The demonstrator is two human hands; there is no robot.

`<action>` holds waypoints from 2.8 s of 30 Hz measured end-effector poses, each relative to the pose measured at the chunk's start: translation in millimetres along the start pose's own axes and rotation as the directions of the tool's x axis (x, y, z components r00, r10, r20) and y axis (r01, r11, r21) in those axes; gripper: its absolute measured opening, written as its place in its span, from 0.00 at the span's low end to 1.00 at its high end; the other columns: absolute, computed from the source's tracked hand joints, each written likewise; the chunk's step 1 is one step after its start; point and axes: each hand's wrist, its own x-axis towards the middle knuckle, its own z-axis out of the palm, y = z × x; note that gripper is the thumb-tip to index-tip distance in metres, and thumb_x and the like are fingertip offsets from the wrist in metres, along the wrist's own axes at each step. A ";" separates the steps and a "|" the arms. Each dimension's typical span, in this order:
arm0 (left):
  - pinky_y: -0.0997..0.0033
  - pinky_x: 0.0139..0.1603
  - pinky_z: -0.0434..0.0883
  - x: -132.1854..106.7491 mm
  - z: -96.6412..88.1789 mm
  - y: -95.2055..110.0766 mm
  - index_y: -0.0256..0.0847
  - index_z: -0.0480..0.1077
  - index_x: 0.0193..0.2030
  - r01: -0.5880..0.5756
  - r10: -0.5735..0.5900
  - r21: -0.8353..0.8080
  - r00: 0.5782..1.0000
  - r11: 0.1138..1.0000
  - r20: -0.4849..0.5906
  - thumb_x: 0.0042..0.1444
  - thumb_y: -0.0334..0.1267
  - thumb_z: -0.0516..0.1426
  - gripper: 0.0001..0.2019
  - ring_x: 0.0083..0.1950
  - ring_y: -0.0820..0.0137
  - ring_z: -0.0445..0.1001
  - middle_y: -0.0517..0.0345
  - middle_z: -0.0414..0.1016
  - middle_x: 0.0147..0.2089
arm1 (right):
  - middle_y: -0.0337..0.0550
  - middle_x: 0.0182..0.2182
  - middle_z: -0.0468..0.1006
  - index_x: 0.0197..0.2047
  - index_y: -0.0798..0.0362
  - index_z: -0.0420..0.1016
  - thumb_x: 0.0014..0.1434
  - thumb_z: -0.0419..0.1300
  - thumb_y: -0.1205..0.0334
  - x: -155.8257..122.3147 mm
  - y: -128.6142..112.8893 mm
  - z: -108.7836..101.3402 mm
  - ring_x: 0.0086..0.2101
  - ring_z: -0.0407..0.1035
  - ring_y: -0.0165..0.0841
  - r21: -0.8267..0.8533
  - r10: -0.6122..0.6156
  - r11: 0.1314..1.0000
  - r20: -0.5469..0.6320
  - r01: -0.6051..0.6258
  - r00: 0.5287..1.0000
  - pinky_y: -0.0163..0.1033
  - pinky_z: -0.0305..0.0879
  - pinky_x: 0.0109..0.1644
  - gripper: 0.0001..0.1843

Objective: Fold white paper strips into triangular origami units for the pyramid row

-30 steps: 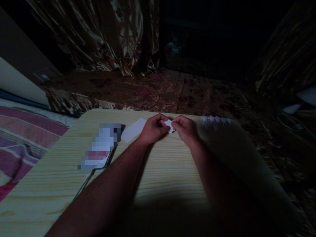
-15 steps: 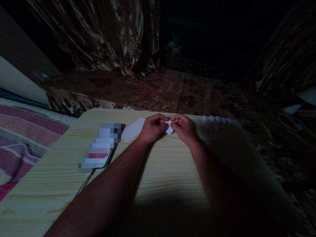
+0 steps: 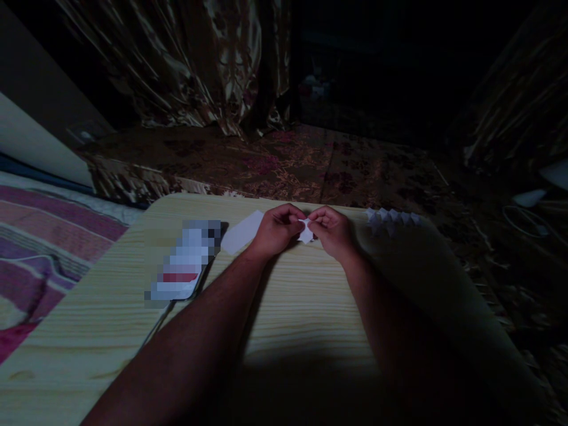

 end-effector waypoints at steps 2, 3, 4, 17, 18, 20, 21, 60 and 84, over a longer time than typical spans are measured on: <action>0.77 0.22 0.61 0.1 -0.2 0.3 0.36 0.71 0.33 0.002 -0.002 -0.004 1.000 1.000 0.002 0.44 0.35 0.63 0.08 0.21 0.78 0.64 0.63 0.69 0.23 | 0.34 0.22 0.73 0.31 0.54 0.70 0.48 0.62 0.63 0.1 -0.3 -0.4 0.22 0.66 0.26 0.014 -0.003 1.000 0.009 0.003 1.000 0.31 0.61 0.25 0.06; 0.77 0.22 0.62 0.1 -0.3 0.5 0.37 0.71 0.33 0.004 -0.004 -0.007 1.000 1.000 0.002 0.45 0.35 0.63 0.08 0.21 0.78 0.64 0.63 0.69 0.23 | 0.35 0.22 0.74 0.32 0.54 0.70 0.48 0.62 0.63 0.0 -0.4 -0.6 0.22 0.67 0.26 0.020 -0.003 1.000 0.014 0.003 1.000 0.31 0.62 0.25 0.06; 0.76 0.22 0.62 0.0 -0.2 0.9 0.37 0.71 0.33 0.007 -0.007 -0.010 1.000 1.000 0.002 0.45 0.35 0.63 0.08 0.21 0.78 0.64 0.63 0.69 0.22 | 0.35 0.23 0.74 0.32 0.54 0.71 0.48 0.62 0.62 0.0 -0.5 -0.8 0.22 0.67 0.26 0.022 -0.003 1.000 0.019 0.003 1.000 0.31 0.62 0.25 0.07; 0.76 0.24 0.62 -0.2 -2.3 3.9 0.36 0.72 0.30 0.006 -0.006 0.004 1.000 1.000 0.009 0.45 0.37 0.63 0.07 0.23 0.77 0.65 0.61 0.70 0.24 | 0.35 0.21 0.73 0.30 0.54 0.73 0.50 0.61 0.65 0.2 -2.7 -5.8 0.21 0.67 0.26 0.012 -0.044 0.999 0.060 0.044 0.997 0.33 0.63 0.26 0.03; 0.76 0.24 0.62 -0.1 -2.5 3.6 0.36 0.72 0.30 0.007 -0.007 0.004 1.000 1.000 0.010 0.45 0.36 0.63 0.07 0.23 0.77 0.65 0.60 0.70 0.24 | 0.35 0.21 0.73 0.30 0.54 0.74 0.50 0.61 0.65 0.3 -2.1 -6.3 0.22 0.67 0.26 0.009 -0.047 0.999 0.066 0.046 0.997 0.33 0.63 0.27 0.03; 0.76 0.25 0.62 0.0 -2.9 3.0 0.36 0.72 0.30 0.010 -0.010 -0.007 1.000 1.000 0.016 0.45 0.36 0.63 0.07 0.24 0.77 0.66 0.60 0.71 0.24 | 0.35 0.21 0.74 0.30 0.54 0.74 0.50 0.61 0.65 0.4 -1.0 -7.1 0.22 0.67 0.27 0.004 -0.050 0.999 0.072 0.050 0.996 0.33 0.64 0.27 0.03; 0.76 0.25 0.63 0.0 -3.0 2.8 0.36 0.72 0.30 0.015 -0.015 -0.017 1.000 1.000 0.021 0.45 0.36 0.62 0.07 0.24 0.77 0.66 0.60 0.71 0.25 | 0.35 0.21 0.74 0.30 0.54 0.74 0.50 0.61 0.64 0.4 -0.7 -7.4 0.22 0.67 0.27 0.001 -0.049 0.999 0.072 0.049 0.996 0.33 0.64 0.27 0.03; 0.73 0.32 0.67 -0.8 -3.9 2.2 0.35 0.71 0.30 0.016 -0.018 0.057 0.999 0.998 0.028 0.43 0.38 0.65 0.10 0.29 0.74 0.70 0.56 0.74 0.29 | 0.36 0.20 0.74 0.29 0.54 0.73 0.46 0.60 0.64 -0.9 -6.2 -5.2 0.21 0.68 0.28 0.065 0.049 0.996 0.063 -0.053 0.997 0.34 0.65 0.27 0.04; 0.78 0.29 0.64 1.6 -1.8 -2.8 0.39 0.65 0.36 -0.067 0.067 0.019 0.998 0.998 -0.016 0.39 0.30 0.65 0.17 0.28 0.78 0.66 0.64 0.67 0.28 | 0.39 0.25 0.75 0.32 0.54 0.73 0.48 0.62 0.62 1.4 3.2 -1.9 0.26 0.69 0.28 -0.024 -0.014 1.000 0.022 0.014 1.000 0.34 0.65 0.30 0.07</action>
